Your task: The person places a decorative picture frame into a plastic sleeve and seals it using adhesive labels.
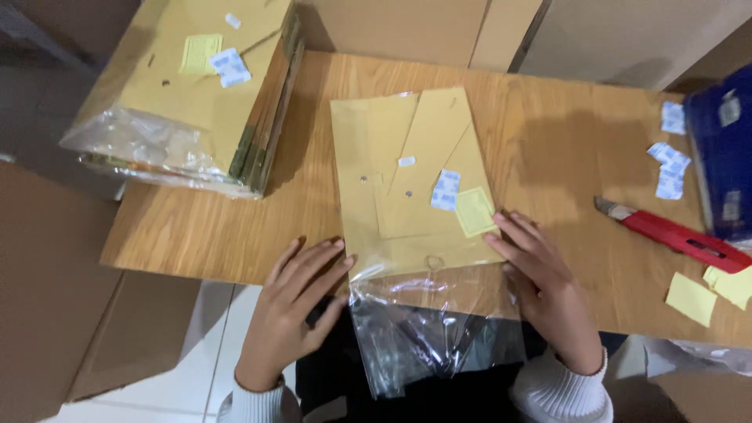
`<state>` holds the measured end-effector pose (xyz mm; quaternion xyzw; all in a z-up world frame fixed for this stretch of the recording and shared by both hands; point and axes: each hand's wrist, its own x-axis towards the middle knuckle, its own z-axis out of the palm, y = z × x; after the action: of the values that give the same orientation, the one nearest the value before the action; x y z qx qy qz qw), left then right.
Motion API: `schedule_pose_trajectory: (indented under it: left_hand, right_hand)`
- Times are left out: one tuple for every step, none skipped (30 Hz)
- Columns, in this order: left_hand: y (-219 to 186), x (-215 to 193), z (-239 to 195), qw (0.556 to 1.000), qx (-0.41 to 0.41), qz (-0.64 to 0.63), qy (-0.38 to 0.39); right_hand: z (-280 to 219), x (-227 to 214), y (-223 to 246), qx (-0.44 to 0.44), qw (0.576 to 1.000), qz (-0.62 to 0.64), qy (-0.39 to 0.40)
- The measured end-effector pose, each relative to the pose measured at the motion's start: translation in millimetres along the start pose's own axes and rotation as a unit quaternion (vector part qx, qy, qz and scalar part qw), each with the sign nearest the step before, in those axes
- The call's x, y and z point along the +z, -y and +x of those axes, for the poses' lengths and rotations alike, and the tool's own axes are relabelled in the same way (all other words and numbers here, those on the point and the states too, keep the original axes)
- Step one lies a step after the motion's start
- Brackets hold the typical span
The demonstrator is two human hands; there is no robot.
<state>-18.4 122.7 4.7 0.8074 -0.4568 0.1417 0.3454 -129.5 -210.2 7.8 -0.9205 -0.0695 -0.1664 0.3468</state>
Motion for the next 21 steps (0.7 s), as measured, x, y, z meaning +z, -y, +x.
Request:
schedule_pose_trajectory:
  left_hand:
    - [2, 1, -1, 1.000, 0.004, 0.011, 0.012]
    - [4, 2, -4, 0.999, 0.006, 0.021, 0.024]
    - [5, 4, -7, 1.000, 0.011, 0.022, 0.020]
    - [8, 6, -9, 1.000, 0.009, 0.005, 0.009]
    - [10, 8, -12, 1.000, 0.008, -0.011, -0.002]
    - [12, 10, -14, 1.000, 0.012, -0.010, -0.005]
    - [14, 13, -16, 1.000, 0.013, -0.018, -0.014]
    - [15, 15, -20, 0.999, 0.011, -0.028, -0.020]
    - [15, 15, -19, 0.999, 0.013, -0.029, -0.022]
    - [14, 14, -18, 0.999, 0.016, -0.029, -0.019]
    - [14, 14, -17, 0.999, 0.019, -0.030, -0.017]
    - [11, 11, -13, 0.999, 0.021, -0.029, -0.018]
    - [7, 7, -9, 0.998, 0.012, -0.050, -0.032]
    - [5, 4, -4, 0.996, 0.004, -0.069, -0.048]
    - [2, -3, 9, 0.996, 0.007, -0.068, -0.051]
    - [0, -10, 22, 0.991, 0.047, -0.088, -0.084]
    - [-3, -17, 35, 0.983, 0.087, -0.108, -0.117]
    - [0, -26, 51, 0.983, 0.091, -0.107, -0.119]
    - [2, -36, 67, 0.984, 0.090, -0.109, -0.112]
    - [4, -45, 82, 0.984, 0.088, -0.112, -0.103]
    - [1, -59, 108, 0.984, 0.091, -0.111, -0.104]
  right_hand:
    - [0, 1, -1, 0.002, 1.000, 0.005, -0.001]
    - [-1, 1, -1, 0.006, 1.000, 0.011, -0.001]
    - [-3, 2, -2, 0.003, 1.000, 0.007, -0.005]
    - [-4, 2, -4, -0.010, 1.000, 0.005, -0.005]
    - [-4, 3, -5, -0.024, 1.000, 0.004, -0.005]
    - [-3, 3, -2, -0.027, 1.000, 0.000, -0.008]
    - [-1, 2, 1, -0.042, 0.999, 0.007, -0.011]
    - [-2, 2, 4, -0.054, 0.998, 0.016, -0.012]
    - [-2, 0, 7, -0.055, 0.998, 0.014, -0.013]
    - [-3, -2, 9, -0.051, 0.998, 0.010, -0.017]
    - [-3, -3, 11, -0.047, 0.999, 0.006, -0.022]
    - [-5, -6, 10, -0.048, 0.999, 0.006, -0.023]
    - [-7, -9, 8, -0.030, 0.999, 0.011, -0.021]
    - [-7, -12, 6, -0.015, 1.000, 0.015, -0.019]
    - [0, -22, 14, -0.018, 1.000, 0.014, -0.021]
    - [6, -33, 22, -0.052, 0.998, 0.001, -0.032]
    - [12, -43, 30, -0.086, 0.995, -0.012, -0.043]
    - [17, -50, 12, -0.089, 0.995, -0.014, -0.046]
    - [21, -58, -6, 0.026, 0.984, 0.170, -0.038]
    - [25, -65, -25, 0.142, 0.927, 0.346, -0.029]
    - [44, -89, -14, 0.140, 0.928, 0.345, -0.031]
